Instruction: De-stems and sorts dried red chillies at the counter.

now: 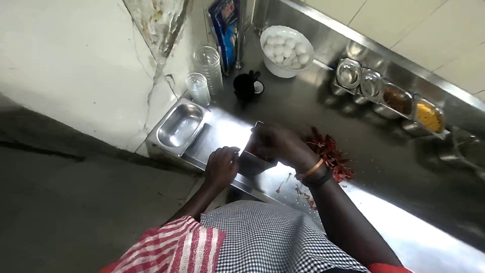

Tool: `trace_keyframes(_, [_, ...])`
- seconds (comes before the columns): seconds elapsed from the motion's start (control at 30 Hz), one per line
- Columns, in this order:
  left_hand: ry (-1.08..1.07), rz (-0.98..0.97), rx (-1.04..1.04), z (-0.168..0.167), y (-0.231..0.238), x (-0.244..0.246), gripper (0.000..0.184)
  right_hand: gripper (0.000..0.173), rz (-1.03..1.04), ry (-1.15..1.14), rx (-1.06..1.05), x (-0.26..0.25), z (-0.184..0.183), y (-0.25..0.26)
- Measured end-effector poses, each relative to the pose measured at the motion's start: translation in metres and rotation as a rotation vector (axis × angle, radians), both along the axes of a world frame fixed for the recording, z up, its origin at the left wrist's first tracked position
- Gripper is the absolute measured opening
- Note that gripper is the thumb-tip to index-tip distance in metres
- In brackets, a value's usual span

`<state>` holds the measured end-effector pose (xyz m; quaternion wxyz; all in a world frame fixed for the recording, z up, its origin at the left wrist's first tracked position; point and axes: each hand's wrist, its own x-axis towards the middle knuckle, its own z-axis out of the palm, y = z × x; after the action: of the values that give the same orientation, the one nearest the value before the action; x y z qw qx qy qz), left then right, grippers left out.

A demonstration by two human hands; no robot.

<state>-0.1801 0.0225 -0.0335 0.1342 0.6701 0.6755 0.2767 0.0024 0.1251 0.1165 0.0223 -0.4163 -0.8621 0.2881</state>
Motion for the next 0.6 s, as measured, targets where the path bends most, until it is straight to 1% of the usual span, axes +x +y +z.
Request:
trace_keyframes(0.07, [-0.019, 0.018, -0.008, -0.001, 0.000, -0.001, 0.028, 0.033, -0.083, 0.200, 0.002, 0.012, 0.003, -0.005])
trace_keyframes(0.1, [-0.024, 0.023, -0.005, -0.001, 0.000, -0.002, 0.028, 0.030, -0.148, 0.277, 0.017, 0.022, 0.004, -0.007])
trace_keyframes(0.13, [-0.027, 0.025, -0.001, -0.003, 0.000, -0.003, 0.028, 0.027, -0.222, 0.335, 0.042, 0.034, 0.003, -0.008])
trace_keyframes(0.2, [-0.035, 0.010, 0.019, -0.007, -0.001, -0.003, 0.030, 0.026, -0.374, 0.356, 0.090, 0.070, -0.006, -0.006])
trace_keyframes(0.23, [-0.037, -0.005, 0.010, -0.006, -0.001, -0.003, 0.032, 0.026, -0.449, 0.316, 0.112, 0.090, -0.013, -0.006])
trace_keyframes(0.27, [-0.033, -0.022, -0.004, -0.004, -0.001, -0.003, 0.035, 0.024, -0.516, 0.228, 0.142, 0.108, -0.021, -0.007])
trace_keyframes(0.3, [-0.029, -0.038, -0.018, 0.000, -0.001, -0.003, 0.038, 0.023, -0.554, 0.089, 0.170, 0.122, -0.026, -0.013])
trace_keyframes(0.37, [-0.024, -0.054, -0.035, 0.006, 0.000, -0.003, 0.044, 0.020, -0.530, -0.173, 0.224, 0.133, -0.032, -0.037])
trace_keyframes(0.4, [-0.020, -0.066, -0.045, 0.009, 0.000, -0.003, 0.048, 0.017, -0.487, -0.224, 0.249, 0.134, -0.038, -0.055])
trace_keyframes(0.43, [-0.008, -0.076, -0.061, 0.010, 0.000, -0.003, 0.050, 0.017, -0.462, -0.266, 0.267, 0.134, -0.048, -0.069])
trace_keyframes(0.53, [0.000, -0.099, -0.060, 0.012, 0.002, -0.003, 0.050, 0.027, -0.505, -0.297, 0.268, 0.131, -0.081, -0.092])
trace_keyframes(0.6, [-0.009, -0.118, -0.057, 0.013, 0.004, -0.003, 0.047, 0.024, -0.568, -0.248, 0.263, 0.130, -0.088, -0.096])
